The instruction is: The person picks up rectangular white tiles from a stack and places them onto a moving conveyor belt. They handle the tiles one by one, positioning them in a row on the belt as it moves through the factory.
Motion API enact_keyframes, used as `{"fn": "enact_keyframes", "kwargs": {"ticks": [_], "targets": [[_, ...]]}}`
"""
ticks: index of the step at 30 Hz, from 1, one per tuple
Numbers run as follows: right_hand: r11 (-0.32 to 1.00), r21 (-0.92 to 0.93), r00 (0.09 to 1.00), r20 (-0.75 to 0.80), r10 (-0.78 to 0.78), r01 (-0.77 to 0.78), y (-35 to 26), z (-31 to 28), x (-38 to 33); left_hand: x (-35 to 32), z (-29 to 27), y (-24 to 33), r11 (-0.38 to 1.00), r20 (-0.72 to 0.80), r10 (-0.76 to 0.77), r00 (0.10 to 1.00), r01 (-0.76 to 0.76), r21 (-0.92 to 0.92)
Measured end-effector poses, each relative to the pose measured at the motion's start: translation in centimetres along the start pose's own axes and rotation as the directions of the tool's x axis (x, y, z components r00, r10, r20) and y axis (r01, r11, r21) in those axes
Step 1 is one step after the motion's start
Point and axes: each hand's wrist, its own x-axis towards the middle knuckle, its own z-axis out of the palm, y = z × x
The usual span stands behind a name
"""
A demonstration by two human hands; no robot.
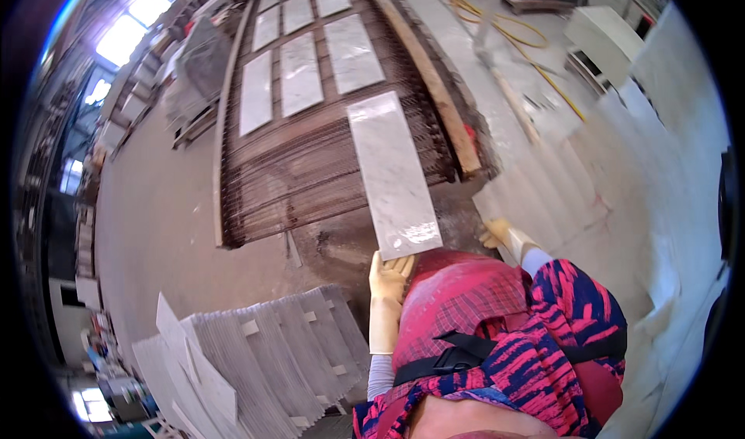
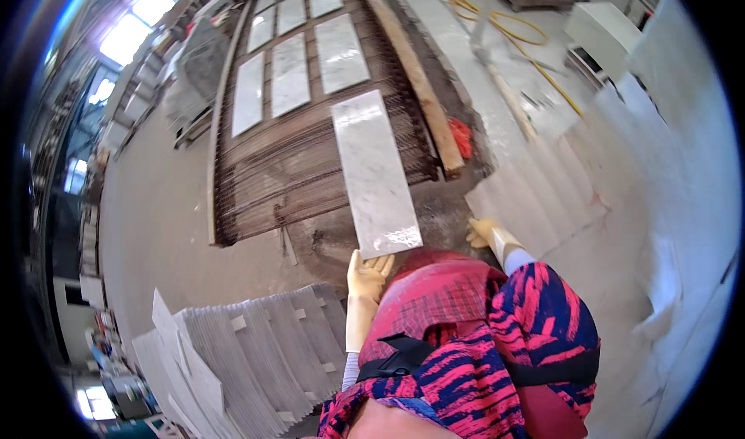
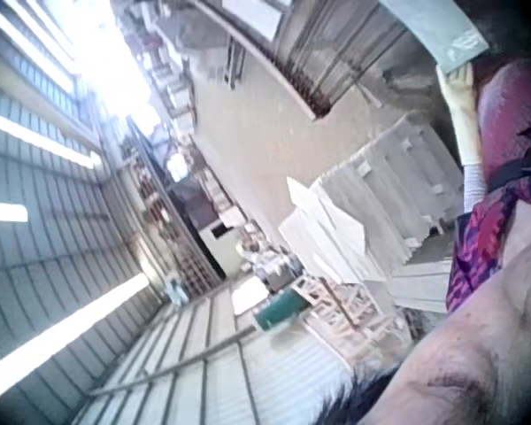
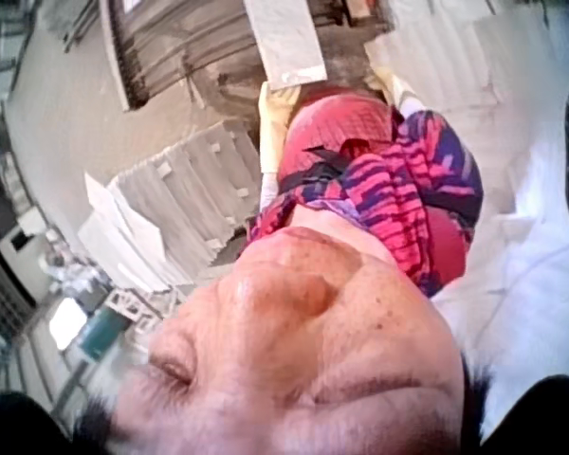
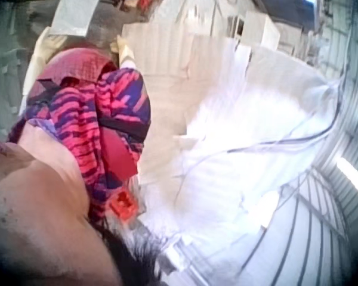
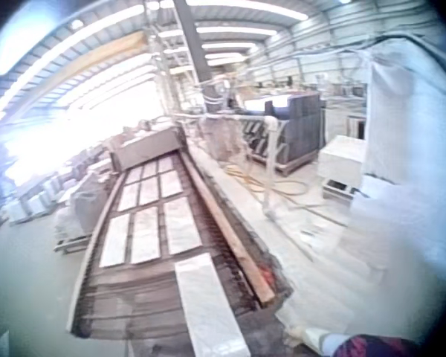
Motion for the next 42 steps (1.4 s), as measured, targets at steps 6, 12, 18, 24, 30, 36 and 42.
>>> {"fn": "enact_keyframes", "kwargs": {"ticks": [6, 12, 18, 24, 30, 36, 42], "targets": [[0.999, -0.012, 0.999, 0.008, 0.044, -0.043, -1.6, -0.3, -3.2, -0.7, 1.5, -0.6, 0.999, 0.010, -0.004, 1.000, 0.004, 0.036], [0.995, -0.030, 0.996, -0.010, 0.090, -0.091, -2.0, -0.2, -3.4, 0.0, 1.3, -0.1, 0.999, 0.031, 0.021, 0.999, -0.022, 0.039], [0.997, -0.029, 0.997, -0.033, 0.072, -0.073, -3.1, -0.2, -3.2, 0.7, 1.7, 0.1, 0.999, 0.029, 0.024, 0.999, -0.025, 0.043], [0.998, -0.010, 0.997, -0.036, 0.068, -0.069, -3.9, 0.0, -3.4, 1.5, 2.9, 0.4, 0.988, -0.060, 0.008, 0.998, 0.001, 0.152], [0.996, -0.047, 0.997, -0.018, 0.071, -0.072, -5.3, 0.1, -4.4, 3.6, 2.8, 1.0, 0.984, -0.120, -0.023, 0.992, 0.044, 0.172], [0.998, 0.023, 0.998, -0.034, 0.055, -0.054, -4.8, -0.4, -3.7, 4.7, 3.7, 3.6, 0.979, -0.180, 0.054, 0.982, -0.016, 0.202], [0.996, 0.037, 0.995, -0.062, 0.082, -0.079, -3.4, -1.6, -3.2, 6.3, 1.2, 8.1, 0.953, -0.182, 0.138, 0.974, -0.080, 0.293]]}}
